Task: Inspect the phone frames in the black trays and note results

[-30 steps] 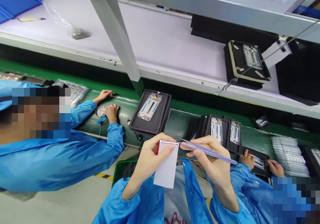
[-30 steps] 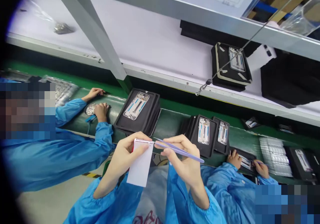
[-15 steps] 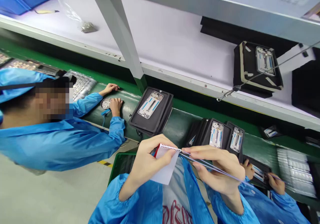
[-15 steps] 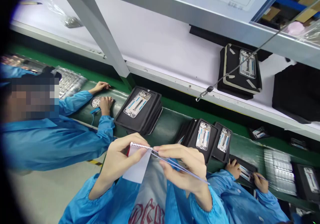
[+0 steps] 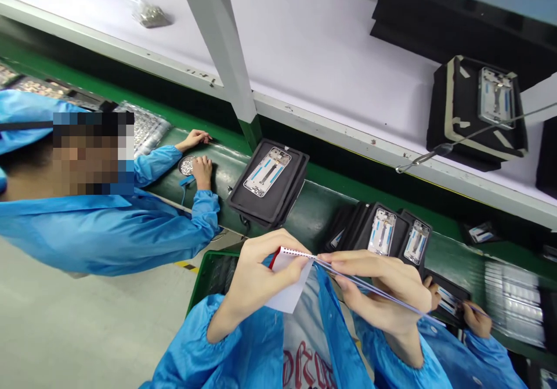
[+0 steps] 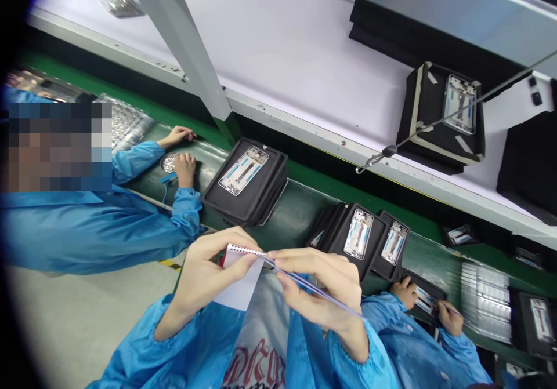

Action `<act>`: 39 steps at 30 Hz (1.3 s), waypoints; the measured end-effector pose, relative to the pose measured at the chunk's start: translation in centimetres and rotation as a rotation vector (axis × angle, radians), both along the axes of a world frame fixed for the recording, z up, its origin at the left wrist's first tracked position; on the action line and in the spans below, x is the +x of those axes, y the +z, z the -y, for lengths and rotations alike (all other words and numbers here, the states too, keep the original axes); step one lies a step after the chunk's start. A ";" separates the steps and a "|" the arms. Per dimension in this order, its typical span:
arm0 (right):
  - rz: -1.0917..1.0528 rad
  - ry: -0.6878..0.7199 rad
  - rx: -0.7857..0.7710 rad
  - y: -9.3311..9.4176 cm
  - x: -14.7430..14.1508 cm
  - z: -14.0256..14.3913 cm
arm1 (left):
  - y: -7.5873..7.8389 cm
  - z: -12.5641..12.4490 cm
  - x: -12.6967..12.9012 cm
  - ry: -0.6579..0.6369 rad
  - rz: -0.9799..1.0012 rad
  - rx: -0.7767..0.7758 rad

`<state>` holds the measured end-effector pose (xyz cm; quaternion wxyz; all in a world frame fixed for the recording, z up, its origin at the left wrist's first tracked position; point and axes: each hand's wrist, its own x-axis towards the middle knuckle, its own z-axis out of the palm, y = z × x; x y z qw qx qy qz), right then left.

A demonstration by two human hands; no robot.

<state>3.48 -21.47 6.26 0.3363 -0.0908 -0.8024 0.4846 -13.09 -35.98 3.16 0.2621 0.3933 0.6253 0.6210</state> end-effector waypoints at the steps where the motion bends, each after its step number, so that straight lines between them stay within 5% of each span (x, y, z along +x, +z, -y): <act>1: 0.006 -0.004 -0.005 0.0 -0.1 0.0 | 0.0 0.1 0.0 0.006 0.003 -0.005; 25: 0.118 0.092 -0.042 0.2 -4.2 0.6 | -1.1 2.5 -1.7 0.118 0.107 -0.046; 32: 0.130 0.095 -0.173 -0.2 -4.8 0.7 | -1.5 2.8 -2.2 0.115 0.128 -0.064; 39: 0.323 0.000 -0.496 -3.6 -10.0 -1.4 | -5.3 4.0 -5.3 0.205 -0.135 -0.156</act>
